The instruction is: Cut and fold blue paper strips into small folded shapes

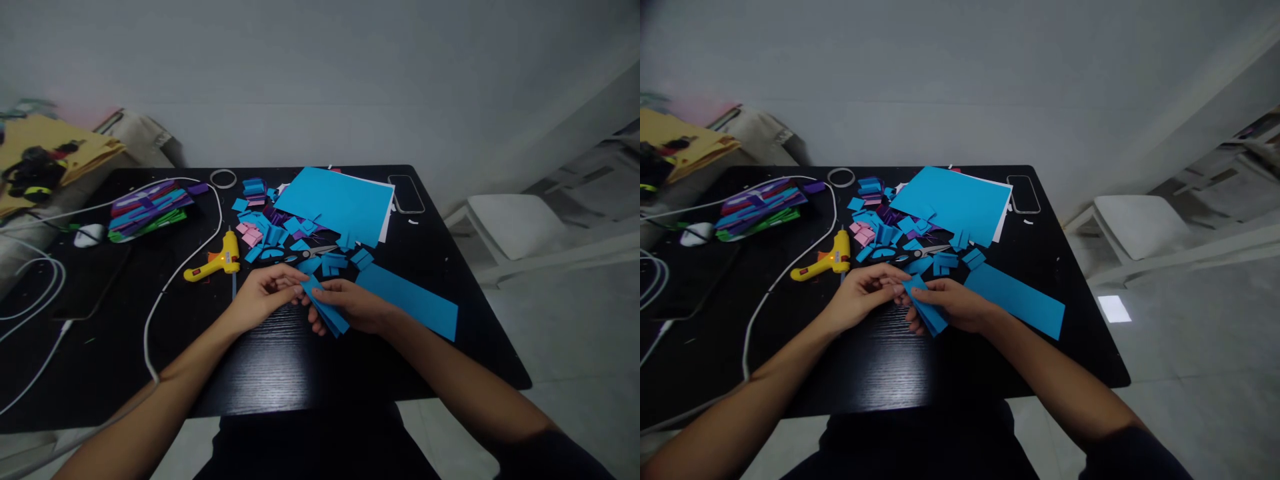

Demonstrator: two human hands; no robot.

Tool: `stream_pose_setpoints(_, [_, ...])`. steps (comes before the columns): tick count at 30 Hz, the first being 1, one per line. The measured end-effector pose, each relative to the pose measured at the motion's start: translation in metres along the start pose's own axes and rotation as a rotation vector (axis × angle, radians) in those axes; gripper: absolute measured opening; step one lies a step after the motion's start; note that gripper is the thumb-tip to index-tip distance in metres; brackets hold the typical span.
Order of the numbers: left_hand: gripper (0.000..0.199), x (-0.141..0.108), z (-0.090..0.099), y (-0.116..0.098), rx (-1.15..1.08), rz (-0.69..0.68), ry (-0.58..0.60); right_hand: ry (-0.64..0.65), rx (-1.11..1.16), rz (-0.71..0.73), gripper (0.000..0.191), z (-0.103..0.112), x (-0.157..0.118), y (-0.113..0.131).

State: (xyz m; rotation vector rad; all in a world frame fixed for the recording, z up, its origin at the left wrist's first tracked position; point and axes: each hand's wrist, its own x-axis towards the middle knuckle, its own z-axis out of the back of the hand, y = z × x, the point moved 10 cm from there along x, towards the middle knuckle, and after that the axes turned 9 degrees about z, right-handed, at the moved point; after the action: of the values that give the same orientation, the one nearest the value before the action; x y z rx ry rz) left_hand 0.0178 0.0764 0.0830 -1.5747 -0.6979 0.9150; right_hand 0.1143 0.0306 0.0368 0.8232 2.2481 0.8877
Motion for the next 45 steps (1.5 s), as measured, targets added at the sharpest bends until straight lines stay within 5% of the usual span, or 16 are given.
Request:
stream_pose_setpoints(8, [0.018, 0.003, 0.000, 0.004, -0.052, 0.031, 0.030, -0.013, 0.104, -0.059, 0.055, 0.005, 0.003, -0.011])
stream_pose_setpoints(18, [0.015, 0.004, 0.008, 0.008, 0.007, 0.051, -0.049, 0.049, 0.182, -0.039, 0.043, -0.003, 0.002, -0.007])
stream_pose_setpoints(34, [0.017, 0.005, 0.004, 0.008, -0.075, 0.051, -0.015, 0.014, 0.094, 0.007, 0.035, -0.001, 0.000, -0.001])
stream_pose_setpoints(41, [0.020, 0.003, 0.003, 0.013, -0.024, 0.075, 0.000, -0.326, -0.384, 0.353, 0.032, 0.028, -0.001, 0.027])
stream_pose_setpoints(45, [0.020, 0.002, 0.000, 0.013, -0.024, 0.085, 0.018, -0.362, -0.582, 0.545, 0.023, 0.024, -0.007, 0.045])
